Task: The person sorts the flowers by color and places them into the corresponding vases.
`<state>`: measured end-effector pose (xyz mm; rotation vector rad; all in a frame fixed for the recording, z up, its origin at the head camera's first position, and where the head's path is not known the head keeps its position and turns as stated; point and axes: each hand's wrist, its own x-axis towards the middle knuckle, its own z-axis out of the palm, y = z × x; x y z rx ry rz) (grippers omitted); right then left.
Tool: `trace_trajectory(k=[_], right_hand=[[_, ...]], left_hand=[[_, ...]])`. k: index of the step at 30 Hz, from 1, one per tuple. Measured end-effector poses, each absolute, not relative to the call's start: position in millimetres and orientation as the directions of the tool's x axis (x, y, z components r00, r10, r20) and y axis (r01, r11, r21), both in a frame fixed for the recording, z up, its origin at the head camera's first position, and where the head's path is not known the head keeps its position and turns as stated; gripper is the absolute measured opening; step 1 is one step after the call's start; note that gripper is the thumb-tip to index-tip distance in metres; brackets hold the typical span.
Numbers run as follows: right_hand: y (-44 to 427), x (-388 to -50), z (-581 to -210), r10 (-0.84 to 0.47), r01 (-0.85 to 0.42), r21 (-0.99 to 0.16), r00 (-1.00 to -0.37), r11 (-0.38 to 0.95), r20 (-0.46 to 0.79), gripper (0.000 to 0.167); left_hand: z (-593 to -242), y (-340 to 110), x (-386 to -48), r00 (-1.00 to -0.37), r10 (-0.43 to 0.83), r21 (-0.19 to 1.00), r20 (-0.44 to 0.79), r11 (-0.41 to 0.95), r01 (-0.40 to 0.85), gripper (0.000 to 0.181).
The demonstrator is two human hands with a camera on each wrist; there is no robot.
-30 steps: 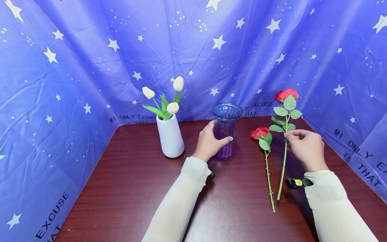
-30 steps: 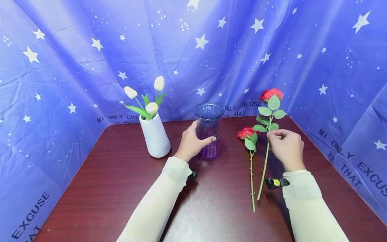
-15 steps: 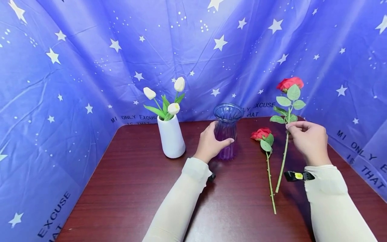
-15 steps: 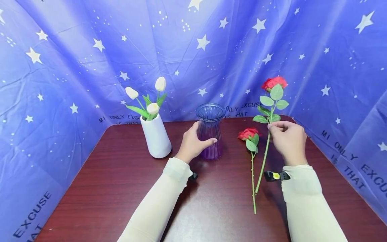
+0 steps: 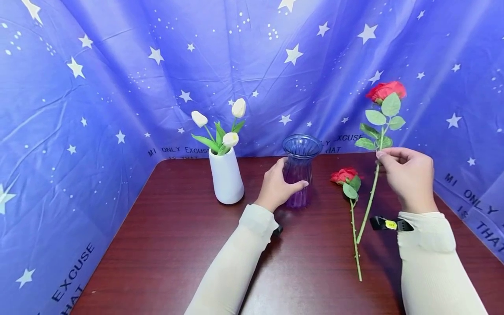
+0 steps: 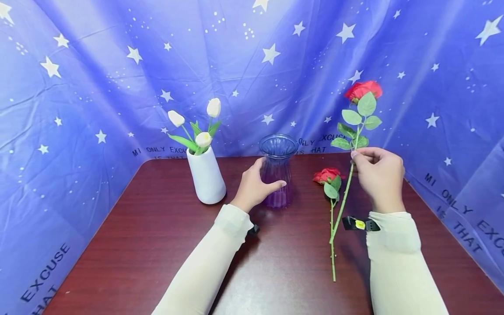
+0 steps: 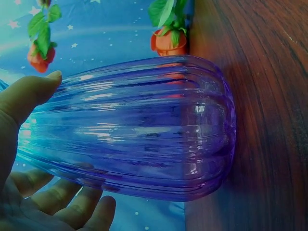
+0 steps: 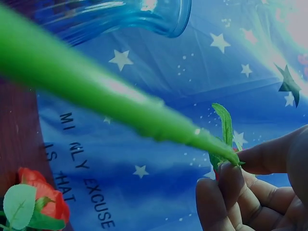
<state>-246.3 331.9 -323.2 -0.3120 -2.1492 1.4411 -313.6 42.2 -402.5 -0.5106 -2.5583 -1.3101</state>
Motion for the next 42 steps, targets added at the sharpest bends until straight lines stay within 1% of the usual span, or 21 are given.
trace_trajectory(k=[5, 13, 15, 18, 20, 23, 28, 30, 34, 38, 42], right_hand=[[327, -243, -318, 0.474, -0.131, -0.904, -0.816, 0.406, 0.331, 0.01], [323, -236, -308, 0.527, -0.193, -0.93, -0.779, 0.314, 0.34, 0.005], [321, -234, -307, 0.54, -0.228, -0.93, -0.763, 0.289, 0.355, 0.006], [318, -232, -304, 0.565, -0.323, -0.913, -0.717, 0.249, 0.408, 0.011], [315, -231, -301, 0.584, -0.399, -0.889, -0.674, 0.226, 0.451, 0.014], [310, -229, -297, 0.615, -0.497, -0.844, -0.606, 0.203, 0.505, 0.014], [305, -224, -290, 0.661, -0.647, -0.76, -0.542, 0.065, 0.518, 0.011], [302, -222, -288, 0.676, -0.693, -0.72, -0.515, 0.034, 0.527, 0.011], [296, -217, -281, 0.699, -0.753, -0.658, -0.469, 0.002, 0.539, 0.012], [289, -211, -275, 0.727, -0.795, -0.606, -0.435, -0.033, 0.531, 0.017], [285, -208, -271, 0.746, -0.835, -0.55, -0.382, -0.026, 0.545, 0.021]], left_hand=[[-402, 42, -312, -0.919, 0.192, 0.742, 0.344, 0.545, 0.392, 0.089], [-404, 43, -312, -0.911, 0.209, 0.73, 0.355, 0.546, 0.41, 0.088], [-405, 43, -312, -0.912, 0.208, 0.729, 0.352, 0.551, 0.407, 0.088], [-406, 43, -312, -0.911, 0.205, 0.726, 0.358, 0.551, 0.41, 0.088], [-406, 43, -312, -0.908, 0.205, 0.723, 0.364, 0.553, 0.415, 0.088], [-406, 43, -313, -0.908, 0.205, 0.723, 0.365, 0.553, 0.415, 0.089], [-405, 45, -314, -0.908, 0.209, 0.717, 0.363, 0.56, 0.415, 0.09], [-405, 45, -314, -0.908, 0.21, 0.714, 0.363, 0.564, 0.416, 0.09], [-405, 45, -314, -0.911, 0.211, 0.713, 0.355, 0.569, 0.41, 0.09], [-406, 45, -314, -0.916, 0.209, 0.715, 0.342, 0.575, 0.398, 0.091], [-405, 44, -314, -0.918, 0.209, 0.716, 0.338, 0.576, 0.395, 0.091]])
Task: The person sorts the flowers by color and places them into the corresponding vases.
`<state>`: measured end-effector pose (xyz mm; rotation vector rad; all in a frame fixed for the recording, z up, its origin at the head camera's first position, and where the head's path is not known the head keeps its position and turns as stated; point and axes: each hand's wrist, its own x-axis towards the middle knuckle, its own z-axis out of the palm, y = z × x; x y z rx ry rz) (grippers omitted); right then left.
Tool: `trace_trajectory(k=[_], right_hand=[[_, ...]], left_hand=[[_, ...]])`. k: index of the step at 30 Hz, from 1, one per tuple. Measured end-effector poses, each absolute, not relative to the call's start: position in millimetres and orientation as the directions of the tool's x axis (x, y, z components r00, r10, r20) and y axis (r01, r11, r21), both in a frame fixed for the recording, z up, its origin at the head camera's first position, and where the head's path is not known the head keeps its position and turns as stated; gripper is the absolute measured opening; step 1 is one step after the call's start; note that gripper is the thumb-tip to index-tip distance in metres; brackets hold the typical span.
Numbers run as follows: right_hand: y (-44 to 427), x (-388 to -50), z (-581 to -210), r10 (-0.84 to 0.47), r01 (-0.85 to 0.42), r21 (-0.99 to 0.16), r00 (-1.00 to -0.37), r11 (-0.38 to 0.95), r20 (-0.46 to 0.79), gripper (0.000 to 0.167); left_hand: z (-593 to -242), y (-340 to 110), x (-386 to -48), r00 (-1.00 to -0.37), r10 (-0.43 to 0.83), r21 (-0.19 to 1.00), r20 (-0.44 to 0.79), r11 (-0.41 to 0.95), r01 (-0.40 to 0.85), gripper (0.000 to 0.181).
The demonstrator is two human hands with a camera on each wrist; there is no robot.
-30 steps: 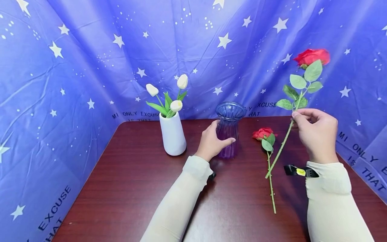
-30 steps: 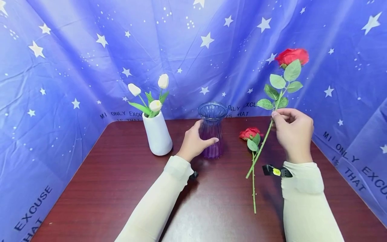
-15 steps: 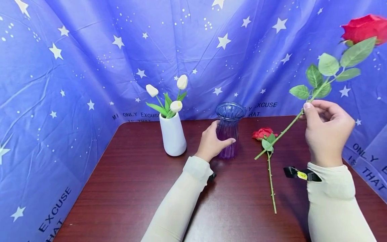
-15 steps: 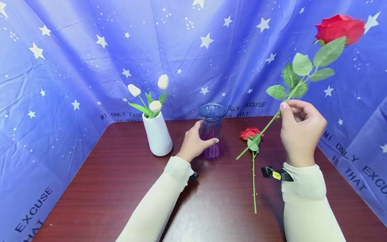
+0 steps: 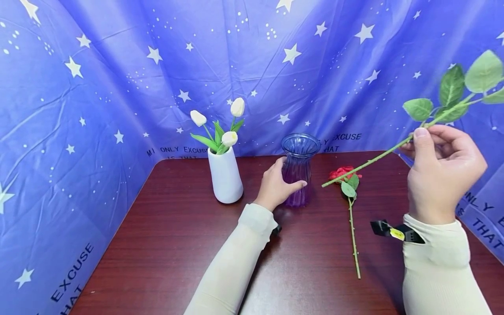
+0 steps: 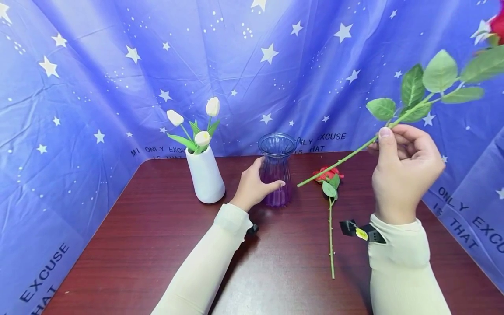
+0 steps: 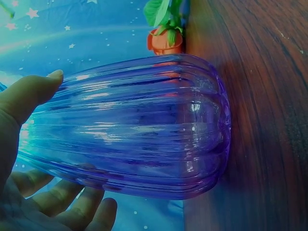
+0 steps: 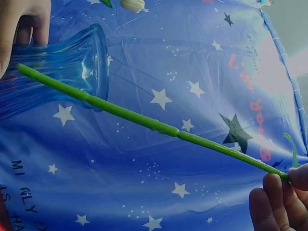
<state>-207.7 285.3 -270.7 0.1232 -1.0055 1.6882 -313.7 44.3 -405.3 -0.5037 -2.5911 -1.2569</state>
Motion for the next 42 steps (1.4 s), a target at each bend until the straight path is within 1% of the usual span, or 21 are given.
trace_trajectory(k=[3, 10, 14, 24, 32, 33, 35, 39, 42], right_hand=[[284, -206, -269, 0.75, -0.849, -0.529, -0.356, -0.01, 0.557, 0.02], [277, -201, -264, 0.774, -0.881, -0.471, -0.331, -0.048, 0.54, 0.024], [273, -198, -261, 0.783, -0.891, -0.452, -0.318, -0.053, 0.534, 0.024], [265, -193, -258, 0.795, -0.9, -0.428, -0.317, -0.081, 0.517, 0.021], [264, -191, -255, 0.817, -0.911, -0.399, -0.31, -0.107, 0.487, 0.028], [263, -191, -256, 0.811, -0.911, -0.403, -0.299, -0.087, 0.502, 0.027], [261, -192, -257, 0.804, -0.915, -0.395, -0.298, -0.087, 0.514, 0.028], [256, -196, -262, 0.775, -0.91, -0.41, -0.305, -0.065, 0.554, 0.028], [252, -198, -265, 0.758, -0.906, -0.417, -0.323, -0.074, 0.567, 0.031]], left_hand=[[-404, 44, -313, -0.918, 0.209, 0.716, 0.337, 0.577, 0.394, 0.091], [-403, 43, -311, -0.922, 0.208, 0.716, 0.328, 0.582, 0.386, 0.091], [-403, 43, -312, -0.92, 0.212, 0.715, 0.33, 0.581, 0.39, 0.091], [-404, 43, -313, -0.921, 0.214, 0.716, 0.324, 0.581, 0.387, 0.092], [-404, 43, -313, -0.918, 0.213, 0.709, 0.334, 0.585, 0.394, 0.092], [-404, 43, -313, -0.917, 0.214, 0.707, 0.336, 0.587, 0.395, 0.092], [-404, 43, -313, -0.916, 0.214, 0.702, 0.338, 0.591, 0.397, 0.092], [-405, 43, -313, -0.918, 0.215, 0.704, 0.334, 0.591, 0.395, 0.092], [-405, 43, -314, -0.919, 0.217, 0.708, 0.329, 0.587, 0.392, 0.093]])
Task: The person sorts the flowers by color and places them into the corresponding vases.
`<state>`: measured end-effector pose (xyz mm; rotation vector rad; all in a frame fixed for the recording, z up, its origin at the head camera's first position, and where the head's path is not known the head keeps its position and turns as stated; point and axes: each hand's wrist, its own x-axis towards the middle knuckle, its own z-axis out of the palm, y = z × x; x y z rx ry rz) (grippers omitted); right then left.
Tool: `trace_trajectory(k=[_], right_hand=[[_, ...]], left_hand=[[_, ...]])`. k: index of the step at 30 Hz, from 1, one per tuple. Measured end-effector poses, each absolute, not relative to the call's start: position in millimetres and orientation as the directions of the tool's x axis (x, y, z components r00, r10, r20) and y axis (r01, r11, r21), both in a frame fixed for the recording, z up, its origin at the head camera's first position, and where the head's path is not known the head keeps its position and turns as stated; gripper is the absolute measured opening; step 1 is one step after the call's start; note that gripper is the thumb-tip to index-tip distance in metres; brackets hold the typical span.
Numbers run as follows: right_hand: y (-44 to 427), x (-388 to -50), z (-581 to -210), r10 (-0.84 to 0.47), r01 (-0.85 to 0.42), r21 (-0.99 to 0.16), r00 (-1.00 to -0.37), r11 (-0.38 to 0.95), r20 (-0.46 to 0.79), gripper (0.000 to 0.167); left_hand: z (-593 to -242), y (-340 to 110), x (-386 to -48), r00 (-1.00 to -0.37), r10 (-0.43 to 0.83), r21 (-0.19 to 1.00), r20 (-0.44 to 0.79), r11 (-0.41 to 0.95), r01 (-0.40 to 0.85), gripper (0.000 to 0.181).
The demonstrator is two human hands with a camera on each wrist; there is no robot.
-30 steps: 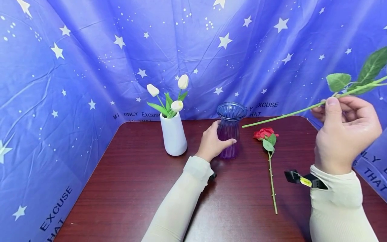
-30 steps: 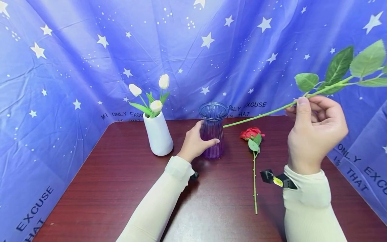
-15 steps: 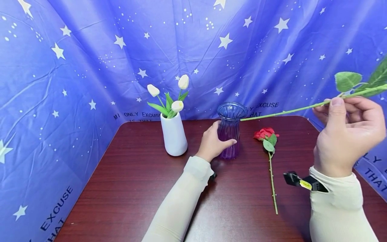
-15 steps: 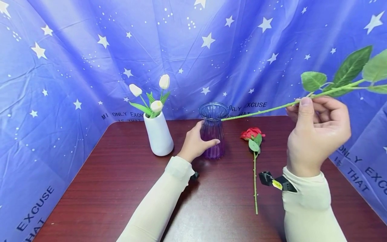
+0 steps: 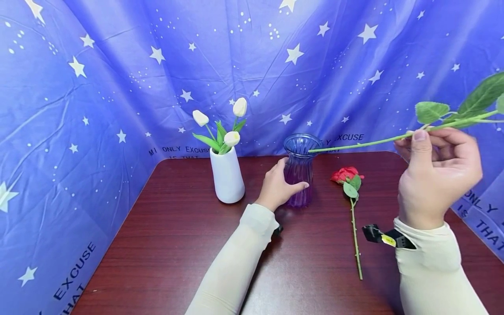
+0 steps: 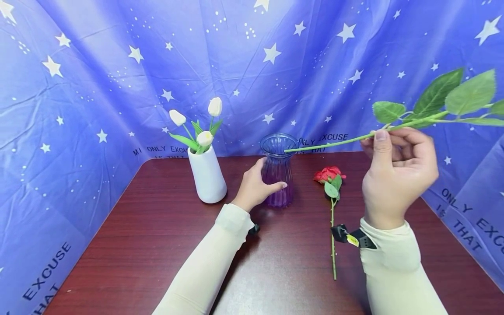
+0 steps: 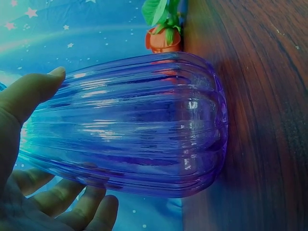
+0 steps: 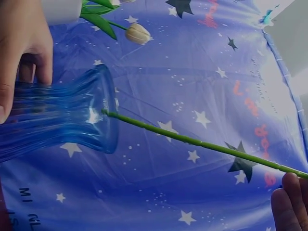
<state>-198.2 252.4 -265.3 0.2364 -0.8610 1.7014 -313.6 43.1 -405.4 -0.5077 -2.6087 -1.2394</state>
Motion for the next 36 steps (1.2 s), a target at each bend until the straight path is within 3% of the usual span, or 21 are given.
trace_trajectory(k=[15, 36], right_hand=[[241, -210, -277, 0.688, -0.879, -0.463, -0.407, -0.115, 0.6, 0.026], [231, -224, -279, 0.646, -0.859, -0.508, -0.425, -0.068, 0.634, 0.022]], left_hand=[[-405, 42, -316, -0.92, 0.213, 0.699, 0.329, 0.6, 0.389, 0.092], [-406, 43, -315, -0.924, 0.227, 0.689, 0.307, 0.616, 0.381, 0.095]])
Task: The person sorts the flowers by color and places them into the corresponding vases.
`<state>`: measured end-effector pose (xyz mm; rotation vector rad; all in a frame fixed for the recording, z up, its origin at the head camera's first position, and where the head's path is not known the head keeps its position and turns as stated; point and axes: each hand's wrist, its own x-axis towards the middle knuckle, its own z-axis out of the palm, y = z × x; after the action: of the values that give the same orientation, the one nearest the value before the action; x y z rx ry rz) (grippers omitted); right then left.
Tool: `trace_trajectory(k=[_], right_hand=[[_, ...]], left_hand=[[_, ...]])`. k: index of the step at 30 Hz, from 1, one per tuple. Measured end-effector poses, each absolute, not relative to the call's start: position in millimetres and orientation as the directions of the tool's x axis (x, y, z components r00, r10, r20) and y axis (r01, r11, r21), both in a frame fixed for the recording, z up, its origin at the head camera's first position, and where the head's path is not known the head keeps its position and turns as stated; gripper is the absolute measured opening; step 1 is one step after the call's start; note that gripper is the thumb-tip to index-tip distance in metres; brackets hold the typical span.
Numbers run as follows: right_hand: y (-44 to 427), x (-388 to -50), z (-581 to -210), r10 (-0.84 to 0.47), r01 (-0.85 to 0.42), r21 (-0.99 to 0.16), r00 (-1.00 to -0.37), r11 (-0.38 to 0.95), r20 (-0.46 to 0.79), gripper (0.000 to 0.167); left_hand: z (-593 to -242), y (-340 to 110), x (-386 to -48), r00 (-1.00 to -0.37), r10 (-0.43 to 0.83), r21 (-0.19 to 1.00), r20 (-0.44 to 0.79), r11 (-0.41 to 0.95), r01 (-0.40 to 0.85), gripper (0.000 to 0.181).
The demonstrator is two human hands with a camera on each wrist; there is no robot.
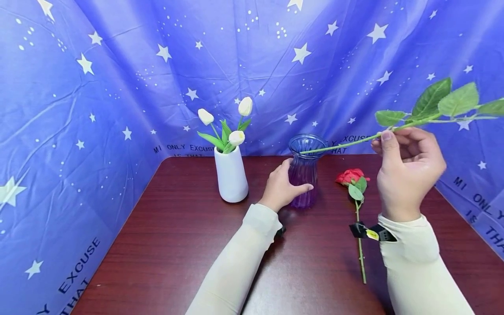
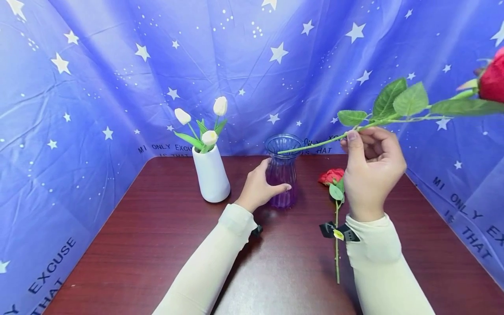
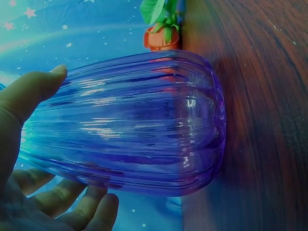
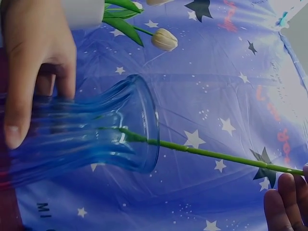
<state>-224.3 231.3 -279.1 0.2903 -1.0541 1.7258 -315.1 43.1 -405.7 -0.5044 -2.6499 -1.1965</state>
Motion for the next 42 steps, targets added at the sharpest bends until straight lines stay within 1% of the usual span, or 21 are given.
trace_trajectory(k=[6, 7, 8, 13, 20, 22, 29, 38, 42], right_hand=[[224, -236, -278, 0.614, -0.848, -0.53, -0.419, -0.001, 0.669, 0.017], [223, -237, -278, 0.604, -0.844, -0.536, -0.414, 0.026, 0.681, 0.016], [221, -239, -279, 0.609, -0.842, -0.539, -0.425, 0.005, 0.67, 0.016], [215, -243, -282, 0.598, -0.821, -0.568, -0.426, 0.059, 0.679, 0.014], [213, -243, -284, 0.587, -0.821, -0.569, -0.437, 0.049, 0.681, 0.016], [212, -243, -284, 0.576, -0.811, -0.58, -0.44, 0.073, 0.689, 0.017], [207, -243, -286, 0.562, -0.779, -0.627, -0.511, 0.018, 0.651, 0.017], [203, -246, -292, 0.514, -0.731, -0.671, -0.531, 0.123, 0.673, 0.018], [206, -251, -298, 0.496, -0.664, -0.717, -0.559, 0.213, 0.665, 0.019]], left_hand=[[-406, 43, -314, -0.92, 0.232, 0.686, 0.316, 0.614, 0.391, 0.095], [-406, 43, -314, -0.919, 0.234, 0.684, 0.317, 0.615, 0.393, 0.095], [-407, 43, -314, -0.918, 0.235, 0.682, 0.318, 0.616, 0.394, 0.095], [-407, 43, -315, -0.919, 0.232, 0.68, 0.317, 0.62, 0.392, 0.096], [-406, 44, -314, -0.92, 0.235, 0.675, 0.313, 0.627, 0.39, 0.096], [-406, 44, -314, -0.922, 0.234, 0.676, 0.309, 0.627, 0.386, 0.096], [-408, 43, -315, -0.925, 0.23, 0.685, 0.304, 0.621, 0.38, 0.097], [-407, 42, -314, -0.923, 0.234, 0.684, 0.306, 0.62, 0.385, 0.096], [-407, 42, -314, -0.922, 0.236, 0.679, 0.307, 0.624, 0.386, 0.096]])
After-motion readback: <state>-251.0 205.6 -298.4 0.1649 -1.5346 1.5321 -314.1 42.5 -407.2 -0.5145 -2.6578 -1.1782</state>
